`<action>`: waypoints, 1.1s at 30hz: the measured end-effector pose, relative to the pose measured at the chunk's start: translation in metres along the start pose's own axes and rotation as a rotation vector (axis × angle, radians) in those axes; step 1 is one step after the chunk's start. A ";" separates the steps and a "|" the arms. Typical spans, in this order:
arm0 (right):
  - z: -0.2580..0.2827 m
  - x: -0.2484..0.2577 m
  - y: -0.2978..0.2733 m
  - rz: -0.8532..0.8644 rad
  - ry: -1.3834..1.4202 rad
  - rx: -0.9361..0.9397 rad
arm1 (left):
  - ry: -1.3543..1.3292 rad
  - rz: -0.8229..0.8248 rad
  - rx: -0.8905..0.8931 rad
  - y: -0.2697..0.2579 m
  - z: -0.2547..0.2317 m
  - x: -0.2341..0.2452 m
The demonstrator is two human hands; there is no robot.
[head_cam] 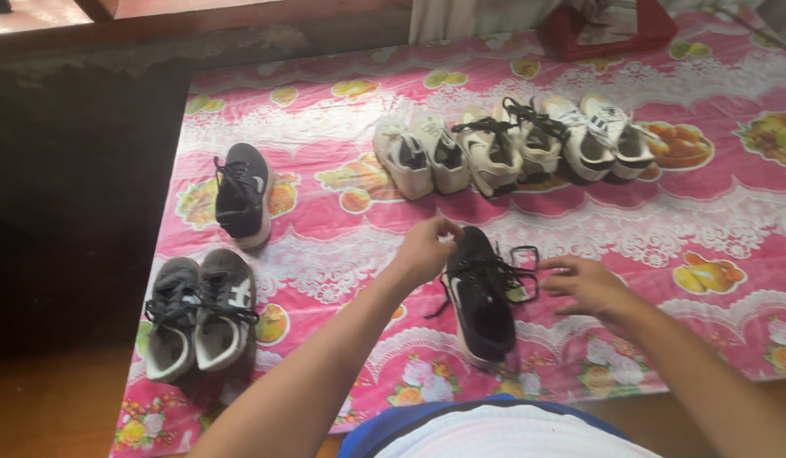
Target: The person sits on the floor and laces a pair of black sneakers by threading the laces through the eyelets and tying them. Several other pairs of shoes are arranged on the floor nearby.
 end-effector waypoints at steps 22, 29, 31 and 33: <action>-0.060 0.134 0.041 0.252 -0.235 0.213 | 0.230 -0.371 0.338 -0.060 -0.022 -0.122; -0.040 0.081 0.077 0.214 -0.478 0.663 | 0.232 -0.333 0.430 -0.058 -0.035 -0.176; -0.039 0.066 0.077 0.097 -0.642 0.819 | 0.263 -0.344 0.480 -0.058 -0.033 -0.182; -0.040 0.053 0.076 -0.011 -0.794 0.882 | 0.205 -0.381 0.431 -0.057 -0.029 -0.179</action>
Point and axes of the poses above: each hand's wrist, its own y-axis towards the middle knuckle, its own x-axis out of the back of the hand, z = x × y, the point moved 3 cm from there along y, towards the middle knuckle, and after that the axes turned 12 degrees about -y, right-handed, at the moved point
